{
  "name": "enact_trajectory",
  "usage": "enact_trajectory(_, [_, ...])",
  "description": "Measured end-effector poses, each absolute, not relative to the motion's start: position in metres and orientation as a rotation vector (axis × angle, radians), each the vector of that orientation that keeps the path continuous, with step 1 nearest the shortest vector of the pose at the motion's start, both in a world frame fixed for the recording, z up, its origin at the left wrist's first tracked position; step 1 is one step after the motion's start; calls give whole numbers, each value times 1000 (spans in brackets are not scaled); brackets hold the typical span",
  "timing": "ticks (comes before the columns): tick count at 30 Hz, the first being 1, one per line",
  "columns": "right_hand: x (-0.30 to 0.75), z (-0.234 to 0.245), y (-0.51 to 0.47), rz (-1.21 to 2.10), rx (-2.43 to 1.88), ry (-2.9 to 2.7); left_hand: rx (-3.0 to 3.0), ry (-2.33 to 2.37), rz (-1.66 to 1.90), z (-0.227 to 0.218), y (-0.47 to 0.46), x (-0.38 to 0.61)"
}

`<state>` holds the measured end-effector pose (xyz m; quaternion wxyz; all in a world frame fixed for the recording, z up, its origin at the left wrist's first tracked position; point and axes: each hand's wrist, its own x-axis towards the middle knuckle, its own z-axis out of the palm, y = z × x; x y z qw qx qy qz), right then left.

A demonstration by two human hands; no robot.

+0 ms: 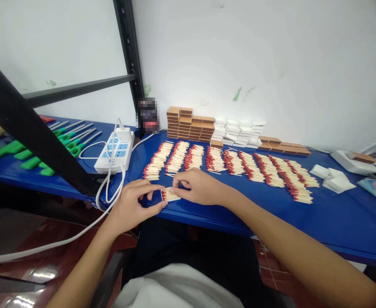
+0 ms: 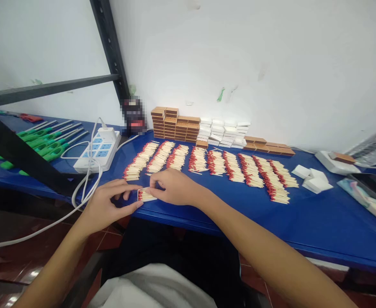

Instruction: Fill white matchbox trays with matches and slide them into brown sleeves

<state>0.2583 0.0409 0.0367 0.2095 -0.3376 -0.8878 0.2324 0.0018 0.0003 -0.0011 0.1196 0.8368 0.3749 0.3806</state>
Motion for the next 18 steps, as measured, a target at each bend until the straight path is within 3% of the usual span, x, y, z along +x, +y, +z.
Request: enact_trajectory(18, [256,33,40,602,-943,-2422,2454,1100,1122,-2,1,2])
